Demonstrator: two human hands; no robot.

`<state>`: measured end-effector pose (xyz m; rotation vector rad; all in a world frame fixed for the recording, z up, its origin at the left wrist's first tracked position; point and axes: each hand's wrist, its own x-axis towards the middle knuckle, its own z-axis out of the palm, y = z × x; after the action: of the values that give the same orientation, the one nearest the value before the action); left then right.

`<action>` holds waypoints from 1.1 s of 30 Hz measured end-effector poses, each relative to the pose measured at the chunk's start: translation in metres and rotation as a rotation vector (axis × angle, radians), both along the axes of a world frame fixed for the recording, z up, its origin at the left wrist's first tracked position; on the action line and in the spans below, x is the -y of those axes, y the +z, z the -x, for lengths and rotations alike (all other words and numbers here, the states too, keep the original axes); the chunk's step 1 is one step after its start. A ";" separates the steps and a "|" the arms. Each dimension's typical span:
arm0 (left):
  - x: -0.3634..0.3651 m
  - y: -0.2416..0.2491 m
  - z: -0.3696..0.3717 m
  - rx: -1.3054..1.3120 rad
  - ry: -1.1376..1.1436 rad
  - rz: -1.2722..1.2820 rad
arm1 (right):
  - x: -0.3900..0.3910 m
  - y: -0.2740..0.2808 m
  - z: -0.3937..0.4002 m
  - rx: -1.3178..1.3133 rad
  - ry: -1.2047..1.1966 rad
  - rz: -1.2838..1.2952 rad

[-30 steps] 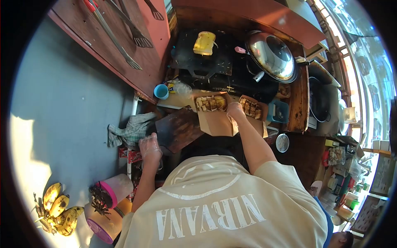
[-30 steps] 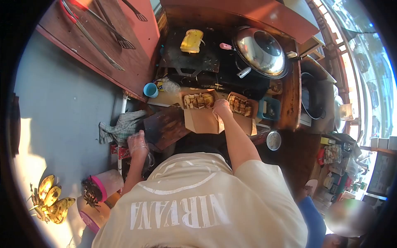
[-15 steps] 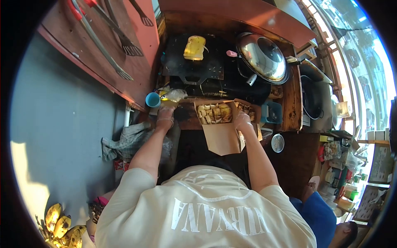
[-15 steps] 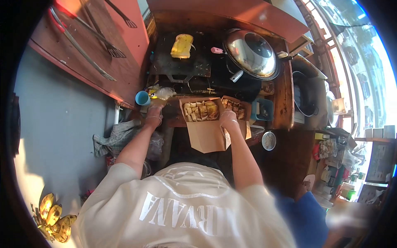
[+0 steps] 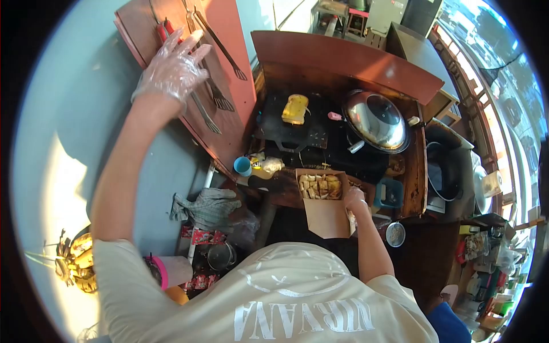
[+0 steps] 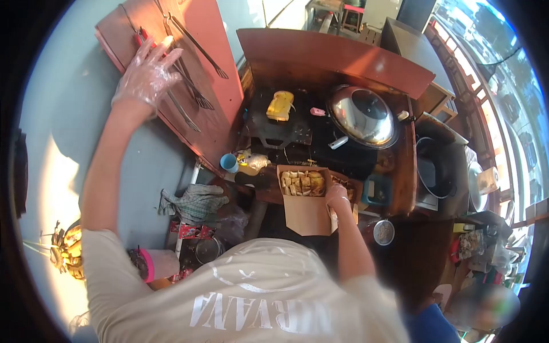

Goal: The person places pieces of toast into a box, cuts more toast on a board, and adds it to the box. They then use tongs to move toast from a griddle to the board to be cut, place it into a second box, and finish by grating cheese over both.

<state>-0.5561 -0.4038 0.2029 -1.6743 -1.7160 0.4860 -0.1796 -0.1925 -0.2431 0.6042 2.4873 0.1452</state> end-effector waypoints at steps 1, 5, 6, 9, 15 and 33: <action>-0.010 0.012 0.002 -0.014 0.004 -0.010 | -0.002 0.004 0.000 0.017 -0.043 0.036; -0.029 0.034 0.031 -0.256 0.338 0.399 | -0.006 0.015 -0.005 0.088 -0.043 0.089; -0.031 0.036 0.040 -0.280 0.315 0.431 | -0.007 0.010 -0.008 0.083 -0.040 0.084; -0.038 0.055 0.039 -0.257 0.339 0.344 | -0.012 -0.007 -0.012 0.009 -0.109 0.031; -0.035 0.066 -0.026 -0.281 0.348 0.344 | -0.014 -0.008 -0.024 0.037 -0.063 0.033; -0.093 -0.391 -0.070 2.492 0.846 -0.454 | -0.018 0.011 -0.065 0.048 0.038 -0.009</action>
<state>-0.4859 -0.3111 -0.1886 -0.2804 -3.2315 -2.5411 -0.1147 -0.1742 -0.2321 0.5514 2.4535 0.1838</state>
